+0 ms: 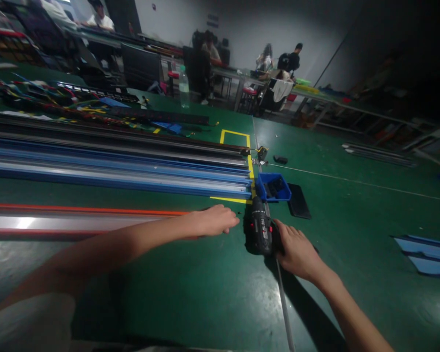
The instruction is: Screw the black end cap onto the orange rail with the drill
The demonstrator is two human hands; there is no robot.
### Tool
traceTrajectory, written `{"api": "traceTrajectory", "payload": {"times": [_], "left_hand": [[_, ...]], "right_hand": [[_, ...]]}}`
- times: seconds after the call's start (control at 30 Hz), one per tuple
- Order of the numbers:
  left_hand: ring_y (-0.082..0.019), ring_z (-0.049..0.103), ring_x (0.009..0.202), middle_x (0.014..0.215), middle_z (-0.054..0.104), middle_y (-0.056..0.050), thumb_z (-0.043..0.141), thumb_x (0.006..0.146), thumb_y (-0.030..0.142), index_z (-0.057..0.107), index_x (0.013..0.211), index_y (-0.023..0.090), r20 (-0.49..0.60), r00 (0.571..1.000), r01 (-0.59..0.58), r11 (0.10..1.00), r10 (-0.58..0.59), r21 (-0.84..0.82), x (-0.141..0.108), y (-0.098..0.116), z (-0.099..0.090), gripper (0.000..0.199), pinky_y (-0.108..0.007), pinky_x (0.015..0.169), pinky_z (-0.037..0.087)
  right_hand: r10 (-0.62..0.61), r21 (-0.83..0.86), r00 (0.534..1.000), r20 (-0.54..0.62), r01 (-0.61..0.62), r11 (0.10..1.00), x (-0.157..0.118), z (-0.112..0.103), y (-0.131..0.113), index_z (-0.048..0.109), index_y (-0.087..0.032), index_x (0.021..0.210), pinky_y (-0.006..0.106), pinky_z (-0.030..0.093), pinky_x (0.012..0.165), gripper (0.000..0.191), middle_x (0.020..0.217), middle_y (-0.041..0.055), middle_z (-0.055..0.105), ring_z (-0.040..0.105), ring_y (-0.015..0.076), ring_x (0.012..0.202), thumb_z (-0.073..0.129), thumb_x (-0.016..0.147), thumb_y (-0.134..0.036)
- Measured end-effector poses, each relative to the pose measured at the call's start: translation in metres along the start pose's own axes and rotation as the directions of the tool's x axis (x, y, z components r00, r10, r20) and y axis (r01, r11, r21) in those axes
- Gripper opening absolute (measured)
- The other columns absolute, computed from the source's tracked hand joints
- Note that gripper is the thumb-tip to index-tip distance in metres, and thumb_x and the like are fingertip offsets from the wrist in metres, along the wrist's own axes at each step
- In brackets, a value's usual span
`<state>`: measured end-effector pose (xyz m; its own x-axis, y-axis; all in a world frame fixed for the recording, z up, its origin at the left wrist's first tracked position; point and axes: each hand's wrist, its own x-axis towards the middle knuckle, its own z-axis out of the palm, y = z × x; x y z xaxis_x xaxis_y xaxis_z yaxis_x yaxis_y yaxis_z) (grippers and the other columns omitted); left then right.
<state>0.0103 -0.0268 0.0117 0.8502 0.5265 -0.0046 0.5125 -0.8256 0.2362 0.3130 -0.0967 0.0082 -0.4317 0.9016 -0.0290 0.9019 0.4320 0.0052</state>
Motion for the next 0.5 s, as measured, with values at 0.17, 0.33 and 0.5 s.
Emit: {"api": "traceTrajectory", "payload": {"times": [0.17, 0.33, 0.5], "left_hand": [[-0.018, 0.064, 0.070, 0.077, 0.071, -0.005, 0.068, 0.085, 0.004, 0.072, 0.075, 0.019, -0.038, 0.999, -0.014, 0.998, 0.012, -0.064, -0.003, -0.003, 0.000, 0.019, -0.030, 0.063, 0.039], [-0.022, 0.068, 0.089, 0.094, 0.077, -0.009, 0.059, 0.095, 0.012, 0.078, 0.095, 0.020, -0.251, 0.966, 0.014, 0.979, -0.067, -0.204, -0.021, -0.017, -0.018, 0.020, -0.033, 0.077, 0.045], [-0.020, 0.070, 0.087, 0.093, 0.080, -0.005, 0.067, 0.096, 0.027, 0.081, 0.094, 0.023, -0.451, 0.829, 0.014, 0.819, -0.330, -0.574, -0.048, -0.034, -0.041, 0.015, -0.032, 0.081, 0.048]], "right_hand": [[0.064, -0.037, 0.998, 0.023, -0.064, 0.997, 0.019, 0.000, -0.006, 0.058, -0.006, 0.130, 0.038, 0.047, 0.076, 0.058, 0.101, 0.0196, 0.076, 0.072, 0.0316, 0.088, 0.060, 0.072, -0.015], [0.097, -0.043, 0.995, 0.023, -0.096, 0.994, 0.018, -0.005, -0.009, 0.062, -0.012, 0.112, 0.030, 0.035, 0.063, 0.035, 0.086, 0.0140, 0.075, 0.069, 0.0256, 0.069, 0.060, 0.078, -0.019], [0.099, -0.133, 0.995, 0.018, -0.096, 0.986, 0.007, -0.004, -0.011, 0.063, -0.014, 0.121, 0.029, 0.041, 0.061, 0.035, 0.091, 0.0127, 0.077, 0.073, 0.0265, 0.073, 0.059, 0.086, -0.017]]}}
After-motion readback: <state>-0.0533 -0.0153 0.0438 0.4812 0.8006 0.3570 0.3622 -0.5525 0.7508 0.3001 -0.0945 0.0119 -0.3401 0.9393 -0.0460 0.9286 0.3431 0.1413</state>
